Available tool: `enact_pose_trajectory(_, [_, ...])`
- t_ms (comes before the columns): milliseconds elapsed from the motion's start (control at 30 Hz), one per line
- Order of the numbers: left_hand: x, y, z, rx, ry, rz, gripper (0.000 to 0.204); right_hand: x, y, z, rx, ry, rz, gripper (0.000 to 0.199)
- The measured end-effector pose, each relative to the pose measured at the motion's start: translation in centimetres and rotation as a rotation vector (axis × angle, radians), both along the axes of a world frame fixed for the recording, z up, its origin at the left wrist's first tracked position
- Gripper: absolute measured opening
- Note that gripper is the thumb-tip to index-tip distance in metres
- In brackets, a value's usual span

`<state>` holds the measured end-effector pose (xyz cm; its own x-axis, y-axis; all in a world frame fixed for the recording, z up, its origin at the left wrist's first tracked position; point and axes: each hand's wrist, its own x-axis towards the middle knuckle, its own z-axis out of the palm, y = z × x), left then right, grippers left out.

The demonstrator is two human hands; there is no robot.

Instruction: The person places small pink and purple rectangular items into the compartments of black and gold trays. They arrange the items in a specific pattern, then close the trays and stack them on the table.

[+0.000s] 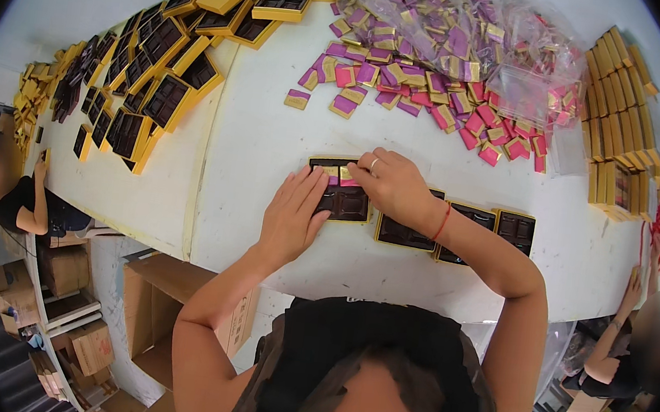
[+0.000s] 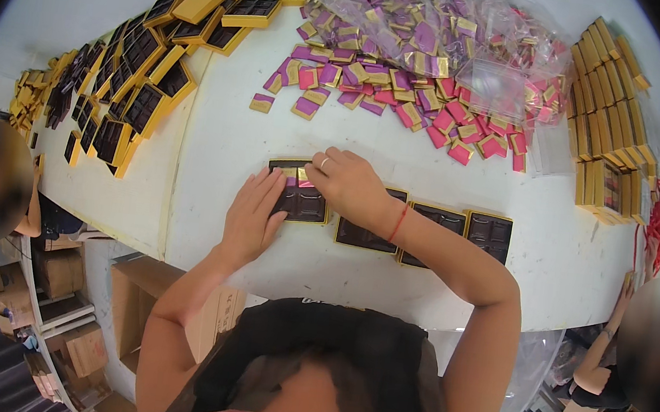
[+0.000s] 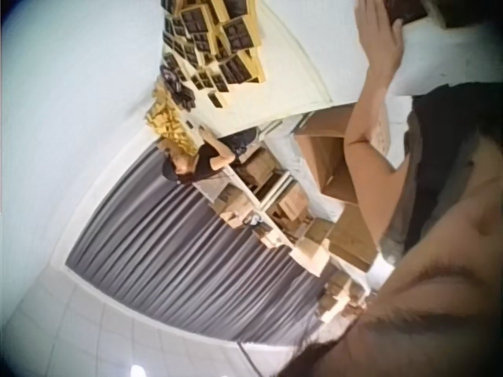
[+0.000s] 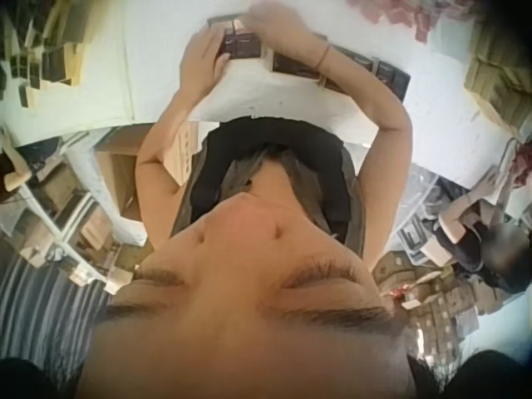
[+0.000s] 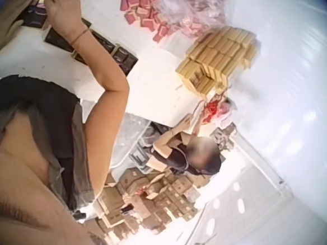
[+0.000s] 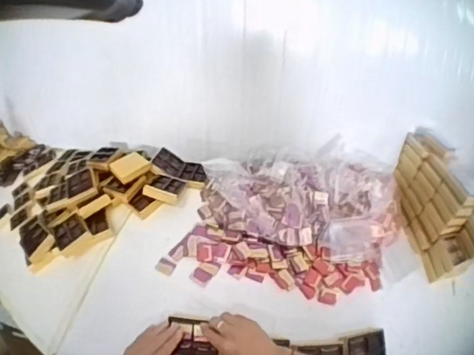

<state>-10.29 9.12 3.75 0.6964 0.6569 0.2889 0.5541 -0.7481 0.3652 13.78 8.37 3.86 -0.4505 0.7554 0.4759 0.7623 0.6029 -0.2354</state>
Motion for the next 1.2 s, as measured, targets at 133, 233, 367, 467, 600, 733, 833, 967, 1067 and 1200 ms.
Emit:
enact_pose_trajectory(133, [-0.3, 0.5, 0.3, 0.045, 0.153, -0.041, 0.06, -0.2, -1.8, 1.8, -0.137, -0.157, 0.009, 0.035])
enact_pose_trajectory(233, [-0.2, 0.1, 0.0, 0.033, 0.142, -0.078, 0.063, -0.1, -3.5, 1.4, -0.136, -0.27, -0.032, 0.042])
enact_pose_trajectory(367, [-0.1, 0.2, 0.3, 0.023, 0.201, -0.094, 0.066, 0.3, -3.8, 2.2, -0.289, -0.117, -0.012, 0.043])
enact_pose_trajectory(467, [-0.3, 0.8, -0.1, -0.184, 0.065, -0.12, 0.068, 0.3, -4.0, 2.2, -0.277, -0.194, -0.007, 0.044])
enact_pose_trajectory(600, [0.0, 1.2, 0.6, -0.115, 0.009, -0.127, 0.063, 1.4, -3.3, 3.4, -0.24, -0.006, -0.028, 0.038])
enact_pose_trajectory(733, [2.4, 6.2, 1.9, -0.045, -0.167, 0.021, 0.042, 8.7, 0.0, 2.8, -0.174, 0.119, -0.468, 0.025])
enact_pose_trajectory(833, [6.3, 12.6, 1.2, -0.129, -0.159, 0.052, 0.035, 13.0, 3.1, 0.2, -0.291, 0.167, -0.549, 0.019])
enact_pose_trajectory(967, [11.4, 14.8, -1.0, 0.183, 0.048, 0.211, 0.033, 14.3, 2.7, 0.2, -0.415, 0.217, -0.584, 0.026])
enact_pose_trajectory(1067, [12.2, 15.4, -1.4, 0.09, 0.029, 0.223, 0.033, 13.3, 2.6, 0.6, -0.416, 0.142, -0.654, 0.037])
enact_pose_trajectory(1200, [11.5, 15.0, -0.8, -0.092, -0.17, 0.153, 0.047, 12.3, 2.7, 0.2, -0.361, 0.104, -0.711, 0.036])
